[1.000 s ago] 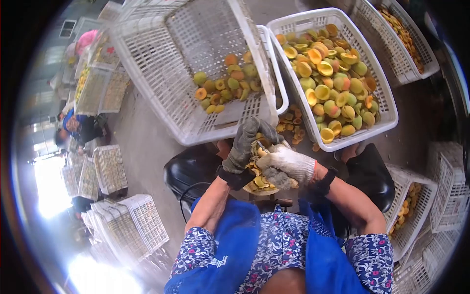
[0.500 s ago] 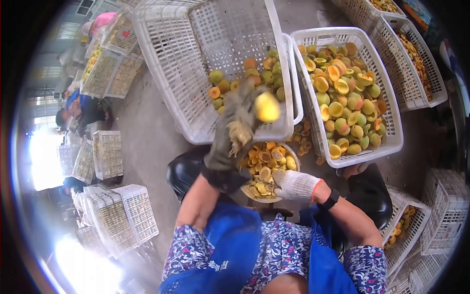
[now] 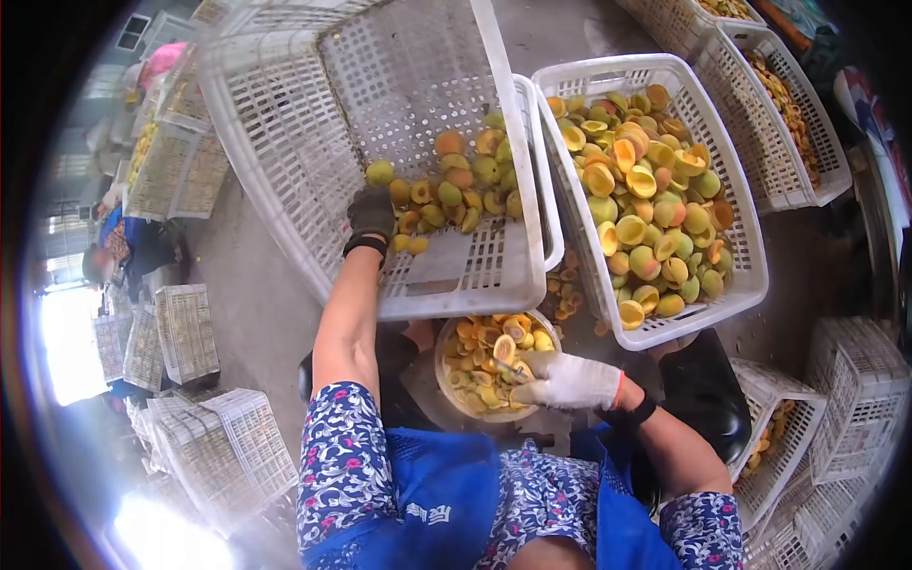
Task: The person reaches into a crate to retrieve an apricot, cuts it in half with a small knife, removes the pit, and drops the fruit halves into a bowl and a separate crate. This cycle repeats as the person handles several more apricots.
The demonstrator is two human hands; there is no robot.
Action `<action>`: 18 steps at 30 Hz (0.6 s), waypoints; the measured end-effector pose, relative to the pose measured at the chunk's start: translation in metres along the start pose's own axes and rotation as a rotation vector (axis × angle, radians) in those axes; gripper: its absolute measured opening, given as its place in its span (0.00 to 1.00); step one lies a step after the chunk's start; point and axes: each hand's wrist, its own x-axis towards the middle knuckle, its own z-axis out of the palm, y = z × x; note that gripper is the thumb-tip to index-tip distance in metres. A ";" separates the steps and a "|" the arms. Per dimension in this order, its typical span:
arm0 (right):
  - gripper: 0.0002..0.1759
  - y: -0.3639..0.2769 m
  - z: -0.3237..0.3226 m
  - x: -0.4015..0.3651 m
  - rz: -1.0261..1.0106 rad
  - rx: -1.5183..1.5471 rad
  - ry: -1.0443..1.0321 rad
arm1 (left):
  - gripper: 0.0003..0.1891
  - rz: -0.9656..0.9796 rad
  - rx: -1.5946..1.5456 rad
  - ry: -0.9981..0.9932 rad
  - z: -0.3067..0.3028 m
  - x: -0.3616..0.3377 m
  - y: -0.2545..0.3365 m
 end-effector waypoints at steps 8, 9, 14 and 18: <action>0.09 0.014 0.001 -0.001 0.127 -0.399 0.064 | 0.12 -0.025 -0.382 -0.143 -0.048 -0.032 0.014; 0.11 0.007 -0.006 -0.001 0.036 -0.272 0.262 | 0.14 -0.030 -0.848 -0.217 -0.085 -0.046 0.025; 0.10 -0.016 -0.016 0.004 -0.269 -0.127 0.723 | 0.22 -0.087 -1.660 -0.529 -0.203 -0.116 0.083; 0.07 -0.017 -0.019 -0.001 -0.445 -0.697 0.991 | 0.26 0.061 -1.717 -0.456 -0.230 -0.151 0.119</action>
